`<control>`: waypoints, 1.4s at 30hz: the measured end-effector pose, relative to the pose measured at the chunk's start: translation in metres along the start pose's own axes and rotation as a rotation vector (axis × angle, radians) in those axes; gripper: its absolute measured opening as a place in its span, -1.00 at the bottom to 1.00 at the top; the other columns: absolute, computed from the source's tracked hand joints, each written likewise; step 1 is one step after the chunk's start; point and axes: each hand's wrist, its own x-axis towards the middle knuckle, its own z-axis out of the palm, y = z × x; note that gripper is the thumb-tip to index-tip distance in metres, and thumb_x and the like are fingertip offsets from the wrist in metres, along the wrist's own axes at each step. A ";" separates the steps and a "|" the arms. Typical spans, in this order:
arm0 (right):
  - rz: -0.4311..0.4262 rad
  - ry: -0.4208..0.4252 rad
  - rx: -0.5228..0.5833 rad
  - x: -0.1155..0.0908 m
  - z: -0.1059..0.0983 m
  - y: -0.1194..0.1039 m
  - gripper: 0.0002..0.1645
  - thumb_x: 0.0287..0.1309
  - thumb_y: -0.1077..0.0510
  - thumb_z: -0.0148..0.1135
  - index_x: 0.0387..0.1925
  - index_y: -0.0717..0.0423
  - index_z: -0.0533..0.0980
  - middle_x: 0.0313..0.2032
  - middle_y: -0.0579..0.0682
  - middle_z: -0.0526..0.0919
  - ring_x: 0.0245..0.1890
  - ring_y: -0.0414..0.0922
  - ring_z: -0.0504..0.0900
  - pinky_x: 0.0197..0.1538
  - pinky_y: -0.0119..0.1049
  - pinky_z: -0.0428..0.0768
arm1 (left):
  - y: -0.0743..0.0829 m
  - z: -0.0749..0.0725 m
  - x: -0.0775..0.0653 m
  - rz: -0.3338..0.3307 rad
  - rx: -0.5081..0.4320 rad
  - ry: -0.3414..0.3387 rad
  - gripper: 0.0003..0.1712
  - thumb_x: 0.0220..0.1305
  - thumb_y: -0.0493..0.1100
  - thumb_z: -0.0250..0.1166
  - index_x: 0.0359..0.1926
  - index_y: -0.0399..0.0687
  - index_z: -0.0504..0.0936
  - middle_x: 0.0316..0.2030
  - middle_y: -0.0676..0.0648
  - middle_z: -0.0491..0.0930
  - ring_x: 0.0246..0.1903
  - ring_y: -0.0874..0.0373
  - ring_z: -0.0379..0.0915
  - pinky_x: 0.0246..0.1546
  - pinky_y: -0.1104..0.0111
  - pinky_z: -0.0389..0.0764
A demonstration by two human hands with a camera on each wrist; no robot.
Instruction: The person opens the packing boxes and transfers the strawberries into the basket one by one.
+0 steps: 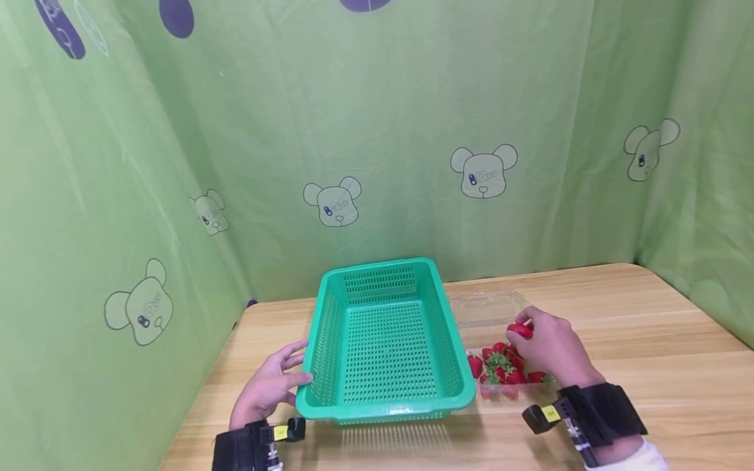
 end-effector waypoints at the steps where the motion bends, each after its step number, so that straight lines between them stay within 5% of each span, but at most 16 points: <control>1: -0.002 0.000 0.001 0.000 0.000 -0.001 -0.59 0.13 0.09 0.27 -0.13 0.32 0.41 -0.45 0.16 0.54 -0.49 -0.01 0.47 -0.57 -0.28 0.51 | 0.000 0.000 0.000 0.000 0.000 0.000 -0.18 0.16 -0.45 0.18 0.40 -0.29 0.03 0.25 -0.57 0.19 -0.23 -0.11 0.61 -0.56 0.31 0.73; 22: -0.031 -0.024 0.047 -0.003 0.001 -0.007 -0.56 0.15 0.02 0.27 -0.09 0.26 0.42 -0.42 0.10 0.53 -0.49 -0.03 0.43 -0.58 -0.30 0.46 | -0.002 0.000 0.000 0.000 -0.016 -0.022 -0.17 0.15 -0.46 0.18 0.40 -0.29 0.01 0.26 -0.57 0.17 -0.27 -0.12 0.61 -0.53 0.26 0.75; 42: -0.104 0.040 0.054 -0.005 0.002 -0.022 -0.56 0.14 0.02 0.27 -0.06 0.24 0.44 -0.39 0.11 0.54 -0.59 -0.09 0.40 -0.63 -0.31 0.44 | 0.000 -0.001 -0.001 0.010 -0.022 -0.025 -0.17 0.16 -0.46 0.17 0.40 -0.31 0.00 0.26 -0.58 0.14 -0.27 -0.10 0.61 -0.53 0.27 0.75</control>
